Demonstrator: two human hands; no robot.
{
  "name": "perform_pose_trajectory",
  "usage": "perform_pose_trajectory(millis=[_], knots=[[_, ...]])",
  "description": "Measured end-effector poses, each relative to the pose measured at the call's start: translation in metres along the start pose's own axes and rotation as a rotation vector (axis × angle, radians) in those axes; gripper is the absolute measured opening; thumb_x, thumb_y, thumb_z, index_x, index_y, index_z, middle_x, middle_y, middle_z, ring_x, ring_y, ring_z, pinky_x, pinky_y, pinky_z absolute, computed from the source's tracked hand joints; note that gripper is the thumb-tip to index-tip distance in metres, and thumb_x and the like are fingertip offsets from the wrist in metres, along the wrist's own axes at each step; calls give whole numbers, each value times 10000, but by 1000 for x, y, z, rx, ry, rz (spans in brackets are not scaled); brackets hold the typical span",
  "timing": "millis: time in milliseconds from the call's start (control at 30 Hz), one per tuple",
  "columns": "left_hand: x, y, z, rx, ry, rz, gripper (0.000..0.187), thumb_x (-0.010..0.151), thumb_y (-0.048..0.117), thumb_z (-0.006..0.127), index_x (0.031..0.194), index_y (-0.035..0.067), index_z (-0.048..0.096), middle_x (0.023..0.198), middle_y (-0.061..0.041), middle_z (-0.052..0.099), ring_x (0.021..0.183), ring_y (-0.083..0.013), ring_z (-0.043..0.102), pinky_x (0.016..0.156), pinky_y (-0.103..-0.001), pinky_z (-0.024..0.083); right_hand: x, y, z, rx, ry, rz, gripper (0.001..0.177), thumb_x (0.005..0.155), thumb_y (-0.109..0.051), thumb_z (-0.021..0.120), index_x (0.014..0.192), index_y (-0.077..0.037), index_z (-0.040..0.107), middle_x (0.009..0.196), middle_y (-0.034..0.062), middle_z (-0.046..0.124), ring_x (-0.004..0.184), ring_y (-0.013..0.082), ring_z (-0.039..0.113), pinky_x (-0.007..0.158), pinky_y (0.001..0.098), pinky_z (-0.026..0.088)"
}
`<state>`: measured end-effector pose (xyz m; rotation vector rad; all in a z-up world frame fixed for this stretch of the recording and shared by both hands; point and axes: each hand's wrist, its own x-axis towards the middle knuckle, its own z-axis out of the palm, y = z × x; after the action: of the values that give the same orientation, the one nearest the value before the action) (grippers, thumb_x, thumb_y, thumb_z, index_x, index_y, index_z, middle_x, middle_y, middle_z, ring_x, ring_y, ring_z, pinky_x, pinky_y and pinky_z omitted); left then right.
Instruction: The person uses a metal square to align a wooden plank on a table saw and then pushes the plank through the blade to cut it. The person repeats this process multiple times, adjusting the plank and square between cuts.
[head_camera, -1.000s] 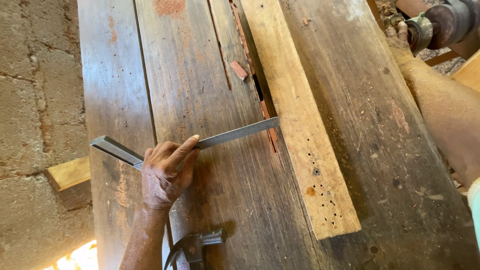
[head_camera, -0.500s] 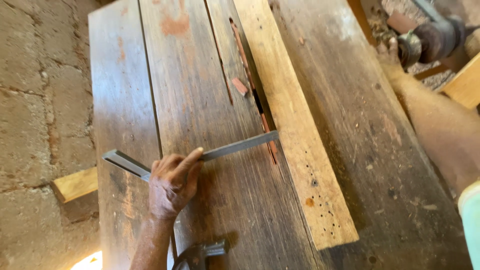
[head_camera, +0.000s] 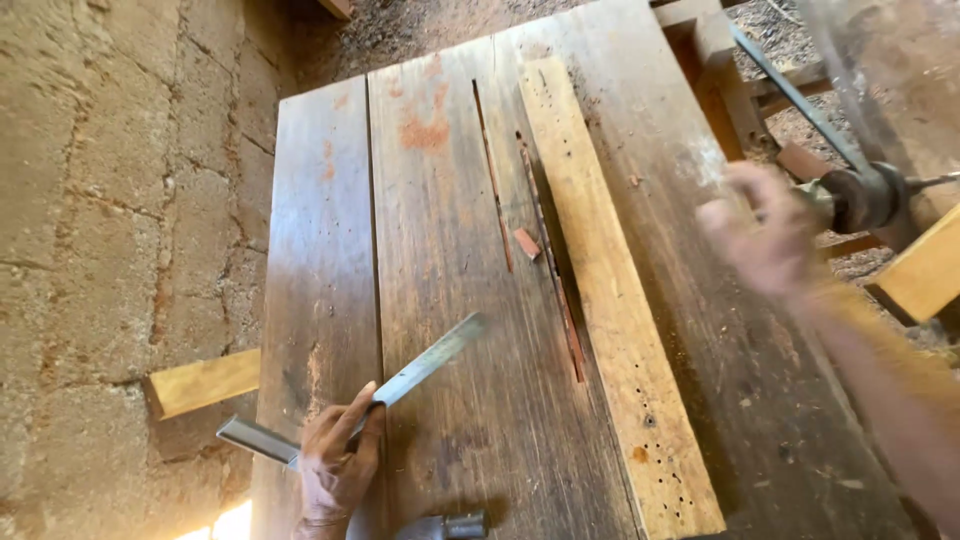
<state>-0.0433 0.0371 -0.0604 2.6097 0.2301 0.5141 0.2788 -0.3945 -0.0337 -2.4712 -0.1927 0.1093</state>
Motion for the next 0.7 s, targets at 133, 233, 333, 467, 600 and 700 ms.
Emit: perform_pose_trajectory(millis=[133, 233, 333, 467, 600, 700], knots=[[12, -19, 3, 58, 61, -92, 404, 842, 195, 790, 1243, 186, 743, 826, -50, 687, 716, -213, 650, 680, -364, 510, -11, -28, 66, 142, -145, -250, 799, 966, -453, 631, 1547, 10, 337, 1571, 308, 371, 1413, 443, 396, 1082, 624, 395], [31, -33, 16, 135, 47, -188, 387, 842, 233, 800, 1227, 219, 765, 776, -80, 669, 664, -245, 637, 636, -400, 502, 0, -36, 94, 301, -284, -17, 937, 868, -568, 568, 1610, -87, 258, 1577, 226, 385, 1429, 346, 445, 1146, 580, 426], [46, -38, 27, 113, 64, -184, 347, 882, 245, 785, 1226, 209, 758, 765, -88, 651, 639, -241, 635, 614, -400, 503, 6, -15, 133, 133, -126, -161, 985, 905, -625, 611, 1598, -33, 236, 1653, 217, 289, 1549, 375, 228, 1250, 630, 45], [64, -27, 37, 120, 97, -219, 354, 872, 245, 793, 1221, 199, 761, 718, -105, 623, 620, -260, 623, 597, -408, 497, 13, -32, 131, 118, -118, -173, 1059, 882, -711, 591, 1634, -76, 201, 1675, 214, 240, 1566, 385, 140, 1236, 597, -41], [72, -34, 45, 176, 100, -108, 331, 876, 250, 776, 1204, 211, 768, 747, -68, 631, 699, -262, 627, 649, -424, 493, 25, -43, 128, -39, -216, -43, 1206, 726, -823, 647, 1610, -134, 203, 1648, 131, 278, 1574, 300, 138, 1232, 634, -75], [68, -42, 55, 223, 100, -104, 340, 881, 275, 776, 1216, 216, 763, 792, -56, 633, 750, -260, 625, 699, -428, 487, 29, -46, 128, -66, -249, -30, 1252, 697, -832, 674, 1612, -134, 181, 1659, 120, 250, 1574, 298, 104, 1205, 659, -90]])
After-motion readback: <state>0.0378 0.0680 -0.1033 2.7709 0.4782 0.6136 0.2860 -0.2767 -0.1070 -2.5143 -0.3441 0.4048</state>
